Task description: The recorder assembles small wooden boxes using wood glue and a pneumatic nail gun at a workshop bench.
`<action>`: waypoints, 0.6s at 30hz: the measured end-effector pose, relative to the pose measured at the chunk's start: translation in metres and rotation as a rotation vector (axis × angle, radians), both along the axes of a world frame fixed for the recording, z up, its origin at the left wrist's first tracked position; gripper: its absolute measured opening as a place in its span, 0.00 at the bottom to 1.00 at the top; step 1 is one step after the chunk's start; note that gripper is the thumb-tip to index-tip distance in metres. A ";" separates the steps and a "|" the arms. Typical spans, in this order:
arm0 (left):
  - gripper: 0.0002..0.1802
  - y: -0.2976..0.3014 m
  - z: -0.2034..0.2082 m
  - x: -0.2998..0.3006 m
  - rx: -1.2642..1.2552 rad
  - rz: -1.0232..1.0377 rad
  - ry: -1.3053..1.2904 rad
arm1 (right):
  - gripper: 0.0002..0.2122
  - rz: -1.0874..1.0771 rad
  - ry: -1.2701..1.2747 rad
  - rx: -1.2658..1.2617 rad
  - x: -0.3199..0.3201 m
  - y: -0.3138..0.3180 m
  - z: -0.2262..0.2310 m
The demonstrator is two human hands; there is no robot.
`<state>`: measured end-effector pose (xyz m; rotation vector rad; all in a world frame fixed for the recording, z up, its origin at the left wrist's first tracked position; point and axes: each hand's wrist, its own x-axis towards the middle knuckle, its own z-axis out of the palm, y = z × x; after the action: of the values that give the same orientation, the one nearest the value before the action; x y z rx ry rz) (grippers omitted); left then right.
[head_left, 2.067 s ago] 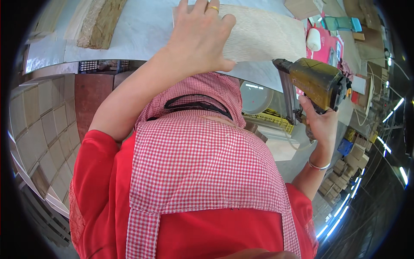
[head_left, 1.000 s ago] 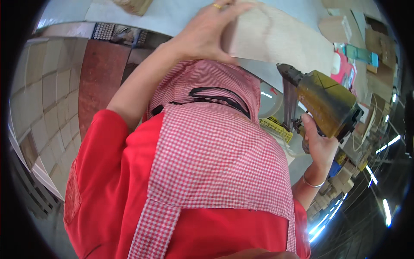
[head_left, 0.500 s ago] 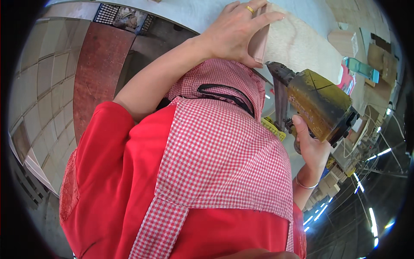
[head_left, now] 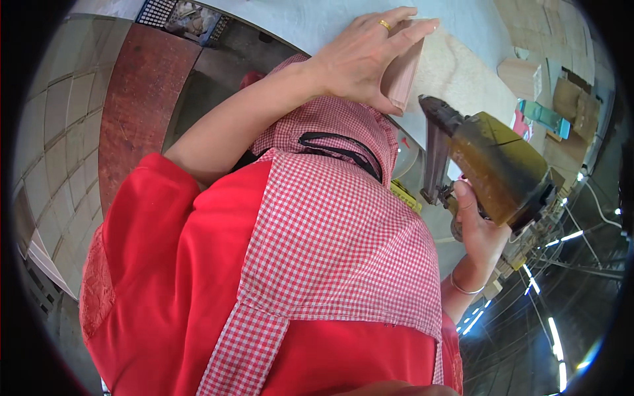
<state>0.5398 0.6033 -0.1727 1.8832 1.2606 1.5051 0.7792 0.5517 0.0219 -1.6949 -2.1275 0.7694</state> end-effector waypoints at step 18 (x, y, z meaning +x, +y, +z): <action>0.77 -0.031 -0.002 0.024 0.009 -0.071 0.089 | 0.14 -0.019 -0.064 -0.018 -0.001 -0.006 0.005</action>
<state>0.5640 0.5726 -0.1748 1.9986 1.2142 1.4074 0.7781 0.5457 0.0272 -1.7684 -2.1499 0.7405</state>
